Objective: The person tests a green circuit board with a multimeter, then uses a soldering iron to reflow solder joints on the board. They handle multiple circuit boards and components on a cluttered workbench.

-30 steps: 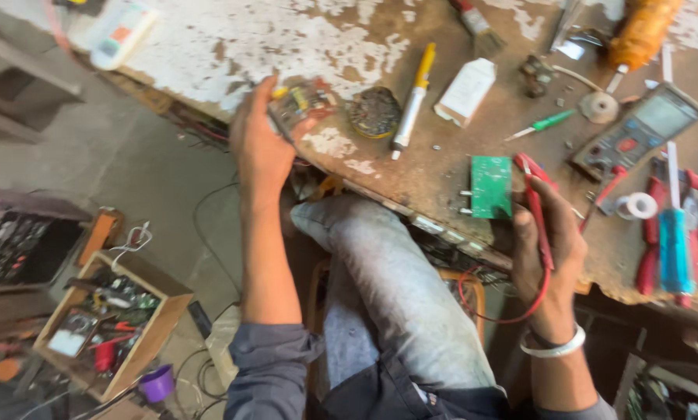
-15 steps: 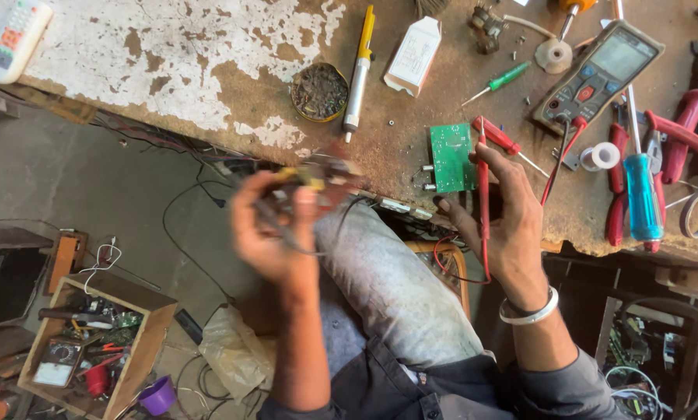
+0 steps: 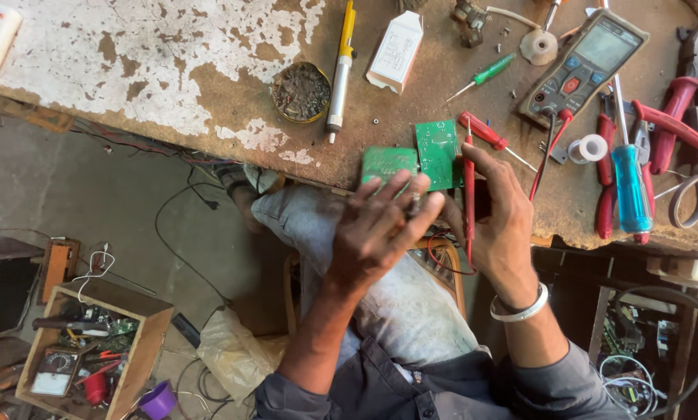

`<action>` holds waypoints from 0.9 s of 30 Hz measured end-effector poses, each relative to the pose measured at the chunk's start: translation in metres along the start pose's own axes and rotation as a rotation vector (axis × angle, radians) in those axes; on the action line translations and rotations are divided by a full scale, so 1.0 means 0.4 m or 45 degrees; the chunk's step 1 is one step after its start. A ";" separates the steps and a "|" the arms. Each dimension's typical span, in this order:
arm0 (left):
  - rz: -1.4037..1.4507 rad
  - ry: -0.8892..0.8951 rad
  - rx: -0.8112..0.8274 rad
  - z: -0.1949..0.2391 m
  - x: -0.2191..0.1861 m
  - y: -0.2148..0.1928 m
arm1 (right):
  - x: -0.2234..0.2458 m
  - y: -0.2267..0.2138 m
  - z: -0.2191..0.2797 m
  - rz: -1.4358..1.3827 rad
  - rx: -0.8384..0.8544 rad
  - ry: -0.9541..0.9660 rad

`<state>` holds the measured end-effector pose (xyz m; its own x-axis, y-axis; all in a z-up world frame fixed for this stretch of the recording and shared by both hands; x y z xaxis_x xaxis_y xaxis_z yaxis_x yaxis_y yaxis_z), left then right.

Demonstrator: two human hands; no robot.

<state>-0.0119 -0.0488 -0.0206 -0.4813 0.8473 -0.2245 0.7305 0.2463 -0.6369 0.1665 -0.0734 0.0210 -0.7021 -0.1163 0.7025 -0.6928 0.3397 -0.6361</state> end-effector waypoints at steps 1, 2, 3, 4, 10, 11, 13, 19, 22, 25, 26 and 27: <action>0.010 0.017 0.103 -0.001 -0.004 0.002 | -0.002 0.000 -0.002 0.017 -0.017 0.005; -0.023 -0.021 0.122 -0.003 -0.004 0.006 | -0.002 0.001 -0.001 0.035 -0.032 0.017; -0.057 -0.060 0.141 -0.008 -0.002 0.013 | -0.004 0.003 -0.001 0.052 -0.048 0.028; -0.088 -0.099 0.161 -0.011 -0.002 0.019 | -0.005 0.004 0.002 0.054 -0.042 0.048; 0.300 -0.239 -0.018 -0.028 0.020 0.013 | -0.005 0.007 -0.002 -0.028 -0.073 0.122; 0.409 -0.291 -0.120 -0.030 0.031 0.008 | -0.010 0.010 0.000 -0.116 -0.058 0.210; 0.644 -0.388 -0.318 -0.037 0.056 0.000 | -0.021 0.012 0.005 -0.238 -0.049 0.330; 0.806 -0.638 -0.064 -0.041 0.097 -0.059 | -0.022 0.013 0.006 -0.247 -0.074 0.296; 0.676 -0.572 0.065 -0.049 0.089 -0.058 | -0.009 0.008 0.002 -0.153 -0.090 0.250; 0.585 -0.658 0.030 -0.056 0.082 -0.044 | 0.003 0.012 -0.021 -0.170 -0.116 0.239; 0.535 -0.680 -0.017 -0.054 0.076 -0.037 | 0.008 0.011 -0.028 -0.152 -0.124 0.151; 0.484 -0.702 -0.065 -0.054 0.071 -0.027 | 0.012 0.011 -0.034 -0.134 -0.132 0.062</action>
<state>-0.0230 -0.0173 -0.0043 -0.3530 0.5185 -0.7789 0.9136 0.0114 -0.4065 0.1623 -0.0595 0.0260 -0.6160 -0.1118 0.7797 -0.7395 0.4231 -0.5236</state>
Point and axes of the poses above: each hand's wrist, its own z-axis away from the middle knuckle, its own y-axis out of the palm, x = y × z, the point moved 2 cm from there along -z, towards the middle knuckle, and after that the axes turned 5 degrees about y, right-handed, at the moved point
